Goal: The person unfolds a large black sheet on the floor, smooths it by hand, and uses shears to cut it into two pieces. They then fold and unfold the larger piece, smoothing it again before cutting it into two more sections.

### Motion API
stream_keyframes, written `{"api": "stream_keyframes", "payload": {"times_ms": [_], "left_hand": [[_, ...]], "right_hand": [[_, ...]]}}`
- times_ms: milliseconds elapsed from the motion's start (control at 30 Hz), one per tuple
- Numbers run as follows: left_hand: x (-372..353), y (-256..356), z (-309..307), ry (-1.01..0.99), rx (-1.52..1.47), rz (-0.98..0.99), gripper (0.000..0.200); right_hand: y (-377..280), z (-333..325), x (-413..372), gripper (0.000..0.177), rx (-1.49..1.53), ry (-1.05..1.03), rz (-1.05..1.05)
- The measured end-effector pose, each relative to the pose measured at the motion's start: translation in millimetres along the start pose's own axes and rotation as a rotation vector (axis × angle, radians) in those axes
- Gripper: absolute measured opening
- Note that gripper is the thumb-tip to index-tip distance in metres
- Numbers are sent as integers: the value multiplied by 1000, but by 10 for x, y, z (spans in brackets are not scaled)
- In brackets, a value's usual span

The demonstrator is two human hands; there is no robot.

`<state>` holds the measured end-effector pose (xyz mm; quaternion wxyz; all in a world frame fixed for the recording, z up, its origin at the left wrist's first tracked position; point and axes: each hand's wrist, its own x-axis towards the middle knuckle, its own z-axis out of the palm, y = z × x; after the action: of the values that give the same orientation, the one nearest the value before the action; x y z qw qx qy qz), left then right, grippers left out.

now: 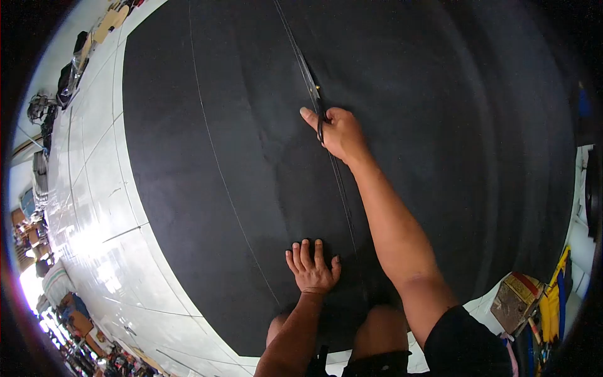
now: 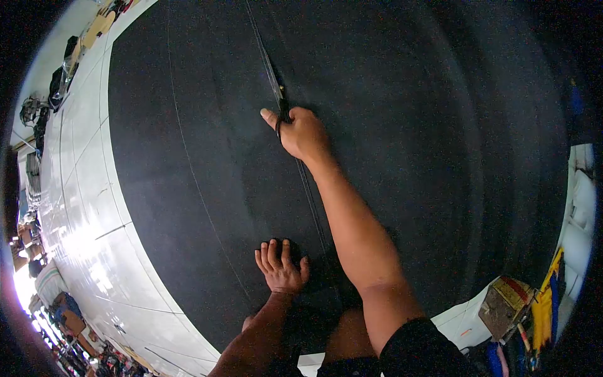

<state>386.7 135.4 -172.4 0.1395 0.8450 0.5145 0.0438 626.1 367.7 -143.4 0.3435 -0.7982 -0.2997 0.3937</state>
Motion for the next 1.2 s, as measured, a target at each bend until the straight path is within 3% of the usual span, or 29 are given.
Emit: {"api": "stream_keyframes", "payload": {"times_ms": [233,333,433,500,600,1000,1200], "left_hand": [[48,8,-66,36,-23,-13,56],[434,-57,-373,-29,-224,-175,45],[2021,-305,-544,386,-203,-77,28],[3055,-489,-543,545,-180,52,37],[3908,-598,-344,395,66,-18,51],[3970,-522,-359,261,44,-98,54],[3995,-523,-366,250,27,-109,55]], "right_hand": [[-22,54,190,60,-19,7,-10],[0,55,233,60,-24,38,-19],[-48,38,189,59,28,-19,-14],[-7,58,207,58,54,-14,-21],[-24,70,189,58,8,12,-3],[-208,42,173,51,119,4,69],[-217,129,549,54,58,58,-43]]}}
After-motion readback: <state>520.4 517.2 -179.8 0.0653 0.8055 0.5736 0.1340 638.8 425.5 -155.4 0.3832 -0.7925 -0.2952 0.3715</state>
